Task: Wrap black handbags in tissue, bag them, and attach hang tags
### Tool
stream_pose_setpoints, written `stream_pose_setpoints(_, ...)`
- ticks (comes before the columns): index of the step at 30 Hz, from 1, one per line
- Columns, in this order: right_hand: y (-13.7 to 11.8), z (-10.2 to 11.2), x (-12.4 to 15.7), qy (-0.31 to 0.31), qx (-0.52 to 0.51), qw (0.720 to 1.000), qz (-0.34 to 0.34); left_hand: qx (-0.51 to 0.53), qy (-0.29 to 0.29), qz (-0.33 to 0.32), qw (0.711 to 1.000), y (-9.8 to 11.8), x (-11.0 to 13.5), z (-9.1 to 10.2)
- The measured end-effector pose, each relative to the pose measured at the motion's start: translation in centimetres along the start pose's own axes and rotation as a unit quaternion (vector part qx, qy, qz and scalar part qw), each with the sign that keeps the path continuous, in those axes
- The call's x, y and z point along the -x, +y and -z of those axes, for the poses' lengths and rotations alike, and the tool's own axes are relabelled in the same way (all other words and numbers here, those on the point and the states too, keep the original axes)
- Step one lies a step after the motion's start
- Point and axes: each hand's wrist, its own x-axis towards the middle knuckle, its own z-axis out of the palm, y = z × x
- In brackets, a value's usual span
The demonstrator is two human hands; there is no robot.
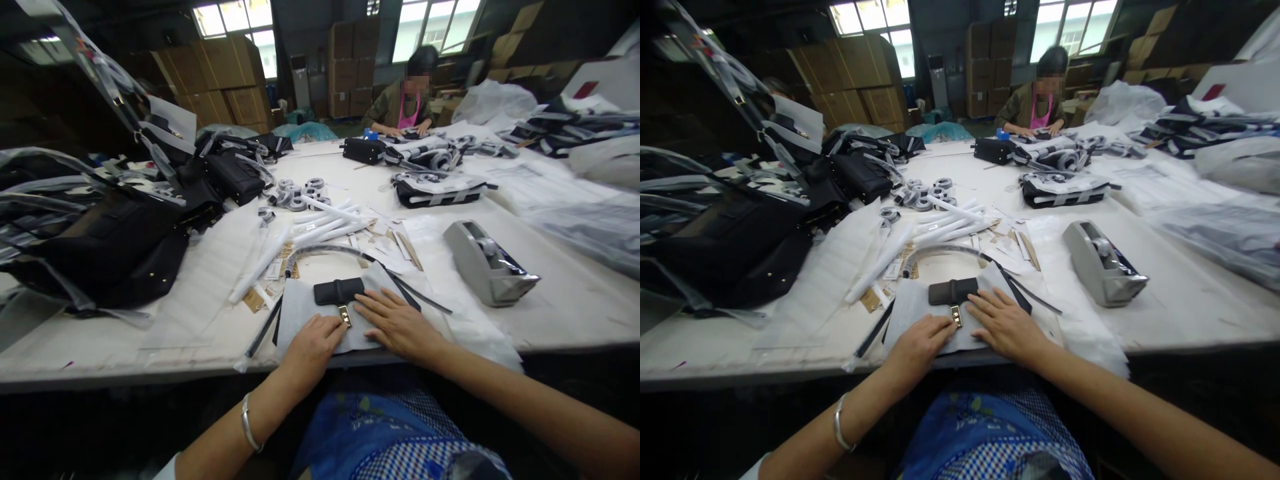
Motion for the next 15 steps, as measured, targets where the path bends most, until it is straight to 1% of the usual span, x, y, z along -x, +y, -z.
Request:
stream_pose_setpoints(2, 0.0, -1.0, 1.1, 0.002, 0.021, 1.0, -0.008, 0.028, 0.023, 0.037, 0.999, 0.5, 0.4, -0.1)
stream_pose_setpoints(4, 0.1, -1.7, 1.5, 0.005, 0.026, 1.0, -0.011, 0.042, 0.051, 0.062, 0.996, 0.7, 0.9, -0.3)
stream_pose_setpoints(6, 0.2, -1.9, 1.5, 0.008, 0.026, 1.0, -0.007, 0.031, 0.057, 0.05, 0.997, 0.8, 1.3, -0.6)
stream_pose_setpoints(10, 0.4, -1.6, 1.3, 0.006, 0.018, 1.0, 0.0, -0.014, 0.038, -0.013, 0.999, 0.6, 1.8, -1.7)
stream_pose_setpoints(15, 0.5, -1.1, 0.8, 0.002, 0.028, 1.0, -0.01, -0.052, 0.076, -0.018, 0.996, 0.6, 1.7, -3.1)
